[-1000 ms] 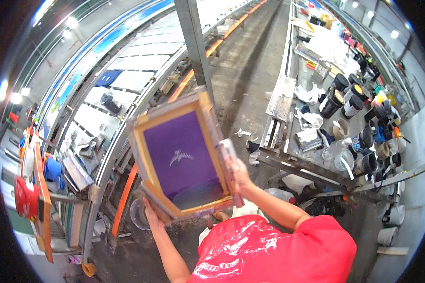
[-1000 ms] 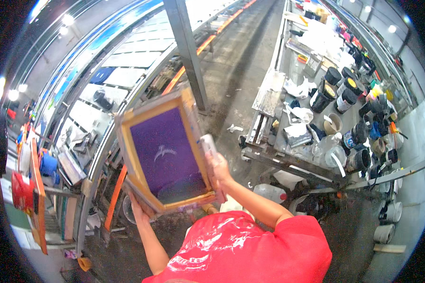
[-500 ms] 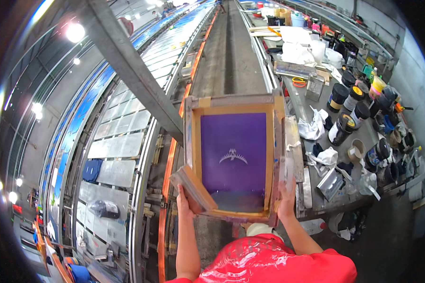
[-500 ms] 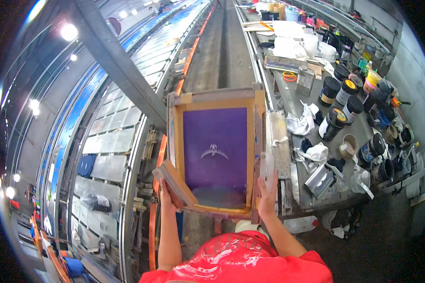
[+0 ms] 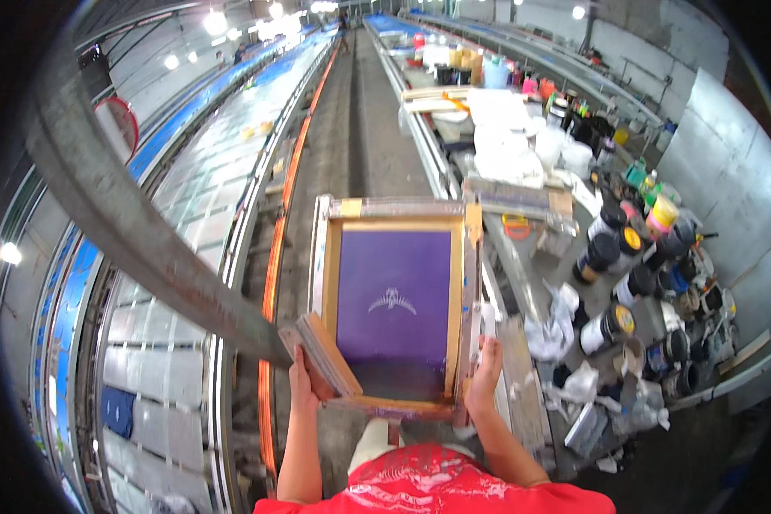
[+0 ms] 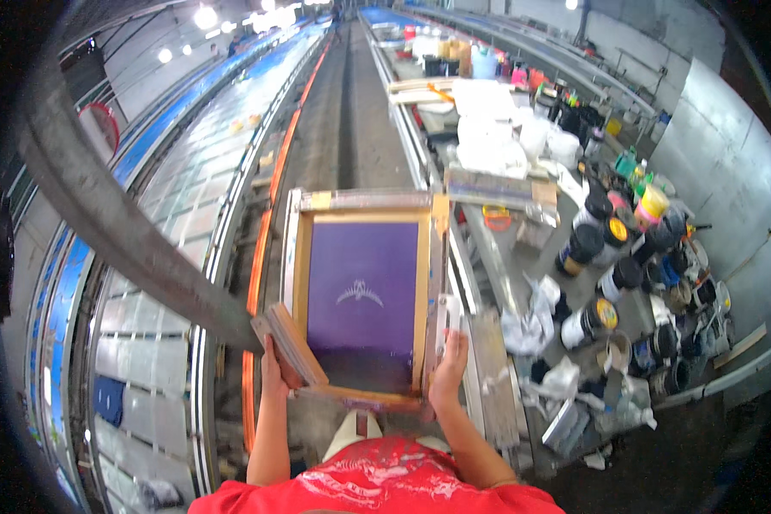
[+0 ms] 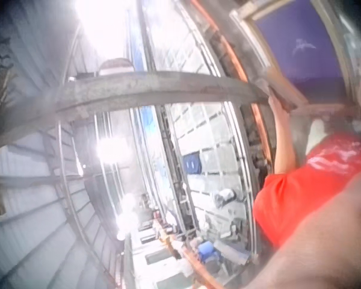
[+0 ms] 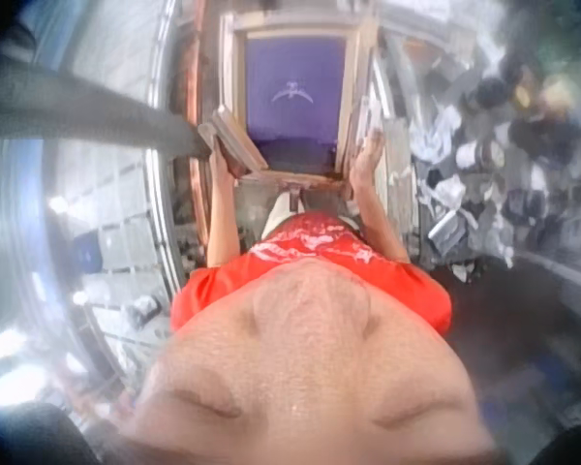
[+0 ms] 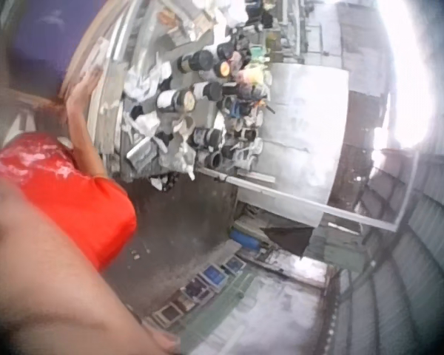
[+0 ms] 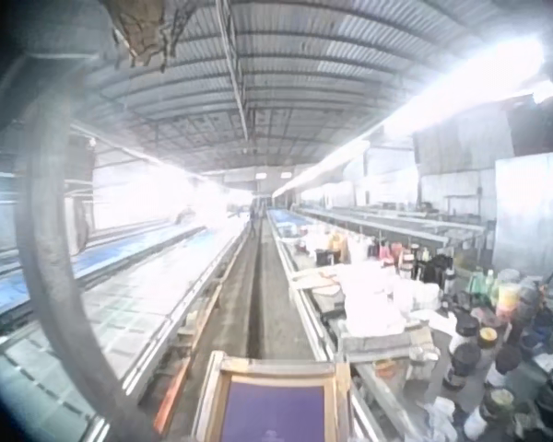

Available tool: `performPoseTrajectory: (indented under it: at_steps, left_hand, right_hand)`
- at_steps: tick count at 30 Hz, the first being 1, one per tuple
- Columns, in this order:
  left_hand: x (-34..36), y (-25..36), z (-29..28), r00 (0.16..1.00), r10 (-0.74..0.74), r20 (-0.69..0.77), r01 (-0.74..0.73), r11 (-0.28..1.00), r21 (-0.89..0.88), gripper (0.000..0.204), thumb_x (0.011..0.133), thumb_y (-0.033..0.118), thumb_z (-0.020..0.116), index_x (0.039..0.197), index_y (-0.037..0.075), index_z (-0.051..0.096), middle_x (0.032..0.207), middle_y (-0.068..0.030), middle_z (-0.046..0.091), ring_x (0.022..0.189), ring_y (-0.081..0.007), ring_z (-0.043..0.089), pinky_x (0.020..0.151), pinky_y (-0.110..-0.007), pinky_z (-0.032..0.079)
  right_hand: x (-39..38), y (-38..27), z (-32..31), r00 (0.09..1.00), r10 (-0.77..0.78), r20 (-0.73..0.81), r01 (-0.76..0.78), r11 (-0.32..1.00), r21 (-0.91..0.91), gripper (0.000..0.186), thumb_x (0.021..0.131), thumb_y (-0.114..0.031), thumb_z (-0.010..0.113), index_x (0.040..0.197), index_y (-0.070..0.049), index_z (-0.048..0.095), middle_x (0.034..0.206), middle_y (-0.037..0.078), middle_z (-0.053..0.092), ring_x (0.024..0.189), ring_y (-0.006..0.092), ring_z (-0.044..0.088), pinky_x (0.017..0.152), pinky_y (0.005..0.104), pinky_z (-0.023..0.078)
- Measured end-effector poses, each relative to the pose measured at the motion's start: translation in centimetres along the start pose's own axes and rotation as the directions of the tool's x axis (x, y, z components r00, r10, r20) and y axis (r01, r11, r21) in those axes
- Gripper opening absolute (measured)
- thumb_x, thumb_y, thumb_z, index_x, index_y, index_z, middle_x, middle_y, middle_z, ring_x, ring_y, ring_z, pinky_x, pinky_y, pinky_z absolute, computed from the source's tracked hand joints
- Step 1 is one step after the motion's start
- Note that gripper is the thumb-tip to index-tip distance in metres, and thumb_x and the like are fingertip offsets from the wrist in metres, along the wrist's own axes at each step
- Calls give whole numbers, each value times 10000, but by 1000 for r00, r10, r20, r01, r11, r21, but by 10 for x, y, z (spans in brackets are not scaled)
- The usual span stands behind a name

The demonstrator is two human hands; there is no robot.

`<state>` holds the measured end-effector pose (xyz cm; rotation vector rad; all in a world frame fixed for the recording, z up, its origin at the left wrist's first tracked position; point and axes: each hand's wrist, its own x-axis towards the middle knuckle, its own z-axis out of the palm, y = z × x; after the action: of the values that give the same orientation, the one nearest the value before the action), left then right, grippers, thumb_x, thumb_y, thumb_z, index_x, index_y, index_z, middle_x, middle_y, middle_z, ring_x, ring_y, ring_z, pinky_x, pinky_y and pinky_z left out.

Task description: The person mixes a light-colored paste in a small container, then carries a screen-printing frame to a conveyor. They use a squeegee to pull the paste across the screen, depositing it onto blue fabric pieces below.

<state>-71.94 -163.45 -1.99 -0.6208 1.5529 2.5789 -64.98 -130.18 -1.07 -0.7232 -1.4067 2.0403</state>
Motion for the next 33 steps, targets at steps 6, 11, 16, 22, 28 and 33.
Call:
performPoseTrajectory:
  at_steps: [6, 11, 16, 22, 28, 33]
  left_hand:
    - [170, 34, 40, 1000, 16, -5, -17, 995, -98, 698, 981, 593, 579, 1285, -35, 603, 1189, -121, 686, 1068, -245, 684, 912, -392, 562]
    - [277, 85, 99, 994, -108, 23, 108, 994, -6, 719, 948, 618, 620, 1231, -43, 631, 1099, -125, 712, 947, -246, 713, 830, -387, 581]
    - [376, 92, 116, 977, -170, -130, 177, 983, 41, 770, 905, 644, 664, 1155, -84, 662, 1050, -148, 726, 908, -239, 716, 800, -376, 567]
    - [525, 112, 149, 983, -98, -156, 113, 989, 92, 774, 873, 653, 699, 1106, -85, 679, 1024, -140, 718, 877, -216, 706, 767, -350, 557]
    - [648, 159, 193, 969, 8, -246, 24, 992, 126, 767, 874, 633, 712, 1122, -93, 674, 1032, -138, 715, 893, -217, 706, 785, -356, 561]
    - [717, 172, 226, 943, 29, -332, -2, 997, 84, 722, 916, 608, 676, 1107, -88, 684, 1010, -144, 722, 910, -221, 712, 802, -359, 567]
  right_hand:
    - [102, 17, 121, 999, -28, 20, 29, 1000, -5, 319, 1079, -364, 494, 985, -83, 612, 985, 2, 533, 983, 133, 480, 932, 318, 362]
    - [203, 18, 190, 997, -17, 75, 14, 999, 46, 328, 1069, -367, 512, 964, -76, 621, 991, 29, 550, 995, 153, 493, 940, 321, 365]
    - [253, 38, 256, 994, 108, 31, -111, 985, 135, 361, 1048, -414, 554, 873, -100, 586, 909, 30, 584, 906, 162, 563, 874, 334, 437]
    - [364, 91, 341, 977, 204, 70, -214, 952, 219, 399, 1060, -448, 516, 862, -103, 555, 917, 43, 578, 954, 177, 556, 909, 342, 425]
    - [508, 138, 457, 954, 243, 177, -272, 948, 163, 385, 1047, -448, 531, 990, -78, 621, 1050, 65, 630, 1015, 193, 581, 958, 352, 423]
    - [619, 155, 554, 955, 191, 226, -210, 976, 64, 368, 1050, -379, 526, 1107, -38, 654, 1037, 66, 651, 968, 172, 593, 907, 345, 445]
